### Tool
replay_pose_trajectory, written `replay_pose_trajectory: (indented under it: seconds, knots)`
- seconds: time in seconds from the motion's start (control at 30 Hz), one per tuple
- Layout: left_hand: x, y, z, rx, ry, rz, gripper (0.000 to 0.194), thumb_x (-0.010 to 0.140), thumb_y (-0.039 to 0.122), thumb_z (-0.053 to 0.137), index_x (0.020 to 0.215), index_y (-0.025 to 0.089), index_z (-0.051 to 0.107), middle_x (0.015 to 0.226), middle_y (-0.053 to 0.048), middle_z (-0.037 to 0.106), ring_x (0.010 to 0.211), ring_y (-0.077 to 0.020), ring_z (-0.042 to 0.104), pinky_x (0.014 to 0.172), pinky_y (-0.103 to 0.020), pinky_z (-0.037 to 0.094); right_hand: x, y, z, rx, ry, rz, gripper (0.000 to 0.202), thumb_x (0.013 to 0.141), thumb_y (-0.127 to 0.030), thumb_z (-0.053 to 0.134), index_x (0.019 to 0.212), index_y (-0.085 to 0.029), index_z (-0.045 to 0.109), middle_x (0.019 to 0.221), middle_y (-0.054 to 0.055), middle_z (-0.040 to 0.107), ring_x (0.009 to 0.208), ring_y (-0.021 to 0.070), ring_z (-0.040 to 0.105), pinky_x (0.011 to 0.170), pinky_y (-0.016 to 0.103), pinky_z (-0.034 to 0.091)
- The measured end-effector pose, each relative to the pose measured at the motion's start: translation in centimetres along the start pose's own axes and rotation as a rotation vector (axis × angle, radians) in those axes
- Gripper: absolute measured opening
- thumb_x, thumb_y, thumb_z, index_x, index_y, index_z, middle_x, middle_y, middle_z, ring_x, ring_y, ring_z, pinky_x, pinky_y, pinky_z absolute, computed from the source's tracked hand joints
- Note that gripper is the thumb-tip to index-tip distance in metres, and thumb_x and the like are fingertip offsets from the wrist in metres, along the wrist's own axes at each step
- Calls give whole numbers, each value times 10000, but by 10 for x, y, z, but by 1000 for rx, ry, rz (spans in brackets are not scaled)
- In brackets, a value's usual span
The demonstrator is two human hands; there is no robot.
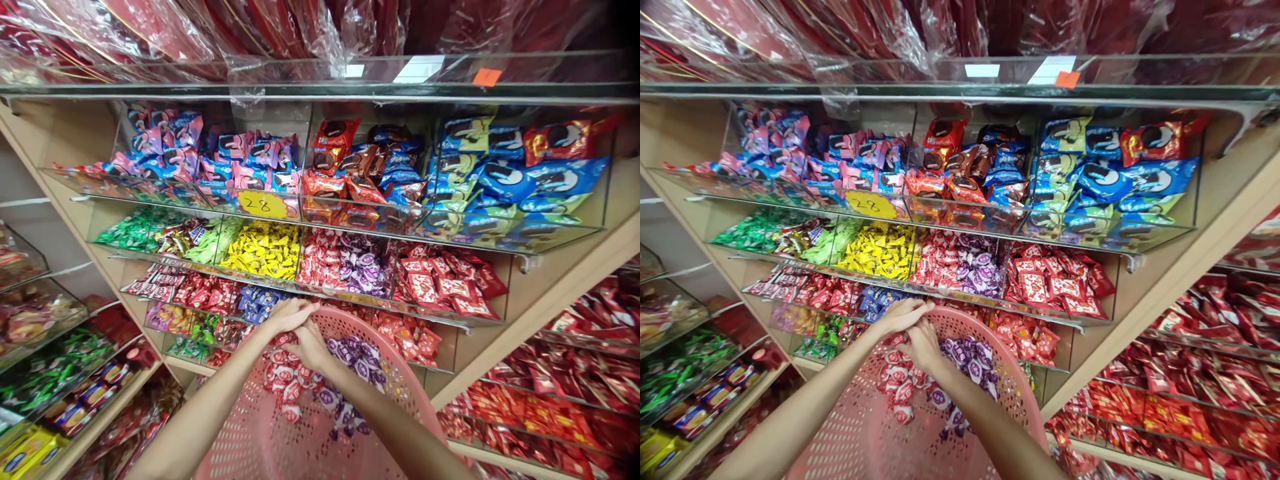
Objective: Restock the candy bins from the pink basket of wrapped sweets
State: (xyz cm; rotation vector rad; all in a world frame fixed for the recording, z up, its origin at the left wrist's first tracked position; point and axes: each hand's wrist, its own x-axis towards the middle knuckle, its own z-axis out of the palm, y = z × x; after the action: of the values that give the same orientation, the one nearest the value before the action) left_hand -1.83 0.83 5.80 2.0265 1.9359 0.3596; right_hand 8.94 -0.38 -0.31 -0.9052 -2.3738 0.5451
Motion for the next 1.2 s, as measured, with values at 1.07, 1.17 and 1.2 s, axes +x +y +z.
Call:
replay_pose_trajectory:
  seconds: [1.07,1.17,1.2]
  knots:
    - [0,-5,0,-64,8,34,659,745,693,164,882,263,644,897,-48,669,867,-246,589,748,-328,390,68,26,-181,-1,-175,-35,161,599,-155,629,752,-165,676,684,-9,642,644,132,544,626,239,382]
    - [-1,-4,-1,-55,6,18,664,744,693,165,871,252,646,892,-51,670,861,-244,590,738,-320,391,67,27,-182,136,-110,-21,199,644,-192,599,827,-153,666,646,-17,616,602,109,521,600,235,386]
    - [-1,-4,-1,-53,4,12,668,744,694,162,855,248,647,887,-51,671,858,-243,591,737,-318,392,67,27,-183,212,-96,-6,224,650,-214,601,857,-153,659,635,-20,608,588,104,514,591,236,389]
